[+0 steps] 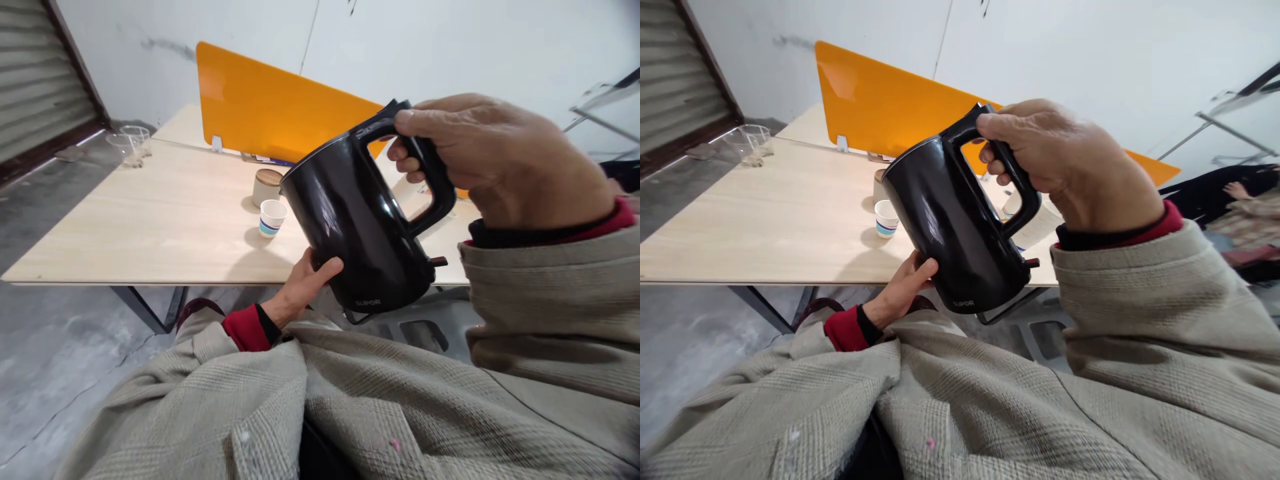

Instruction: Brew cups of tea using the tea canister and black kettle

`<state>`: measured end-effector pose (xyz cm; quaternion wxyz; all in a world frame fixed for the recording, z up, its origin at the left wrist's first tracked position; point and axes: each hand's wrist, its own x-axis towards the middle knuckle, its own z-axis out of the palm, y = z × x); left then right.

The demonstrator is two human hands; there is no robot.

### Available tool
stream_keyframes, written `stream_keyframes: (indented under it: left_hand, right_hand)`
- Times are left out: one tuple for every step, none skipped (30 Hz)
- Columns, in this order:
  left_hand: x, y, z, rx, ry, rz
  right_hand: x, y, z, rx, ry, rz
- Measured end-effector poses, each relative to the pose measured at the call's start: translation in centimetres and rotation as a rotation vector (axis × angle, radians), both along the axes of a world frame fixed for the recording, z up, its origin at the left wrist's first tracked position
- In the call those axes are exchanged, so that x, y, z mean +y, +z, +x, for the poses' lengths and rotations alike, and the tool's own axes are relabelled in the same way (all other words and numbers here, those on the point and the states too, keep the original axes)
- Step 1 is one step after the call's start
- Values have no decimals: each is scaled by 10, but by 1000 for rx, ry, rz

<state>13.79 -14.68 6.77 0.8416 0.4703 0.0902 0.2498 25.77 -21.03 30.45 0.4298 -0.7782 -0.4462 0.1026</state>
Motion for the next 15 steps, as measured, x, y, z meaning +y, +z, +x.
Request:
stream_keyframes:
  left_hand:
    - [1, 0, 1, 9, 2, -9]
    - [1, 0, 2, 17, 2, -17]
    - [1, -1, 2, 22, 2, -24]
    - [1, -1, 3, 26, 0, -29]
    - [1, -2, 4, 28, -1, -33]
    - [0, -2, 5, 27, -2, -37]
    - [0, -3, 5, 23, -5, -41]
    - [-1, -3, 6, 18, -9, -43]
    - [-3, -3, 6, 13, -13, -46]
    - [-4, -3, 6, 9, -16, -48]
    - [-5, -2, 5, 7, -17, -52]
    - [-5, -2, 5, 7, -17, -54]
    - [-6, -2, 5, 8, -18, -57]
    - [-6, -2, 5, 9, -19, -61]
    - [-6, -2, 5, 10, -20, -65]
  right_hand:
    - [5, 1, 1, -7, -25, -16]
    - [10, 1, 2, -30, -46, -46]
    - [14, 2, 4, -41, -51, -82]
    - [18, 3, 6, -50, -40, -116]
    - [22, 3, 8, -56, -30, -129]
    - [25, 3, 10, -50, -22, -142]
    - [27, 3, 10, -38, -16, -146]
    - [29, 4, 10, -29, -23, -144]
    - [30, 4, 9, -20, -40, -148]
    - [32, 4, 7, -15, -64, -160]
    - [33, 4, 6, -14, -84, -176]
    - [34, 5, 4, -18, -91, -191]
    - [35, 5, 3, -22, -92, -204]
    - [36, 5, 2, -29, -87, -214]
    - [37, 5, 2, -37, -79, -226]
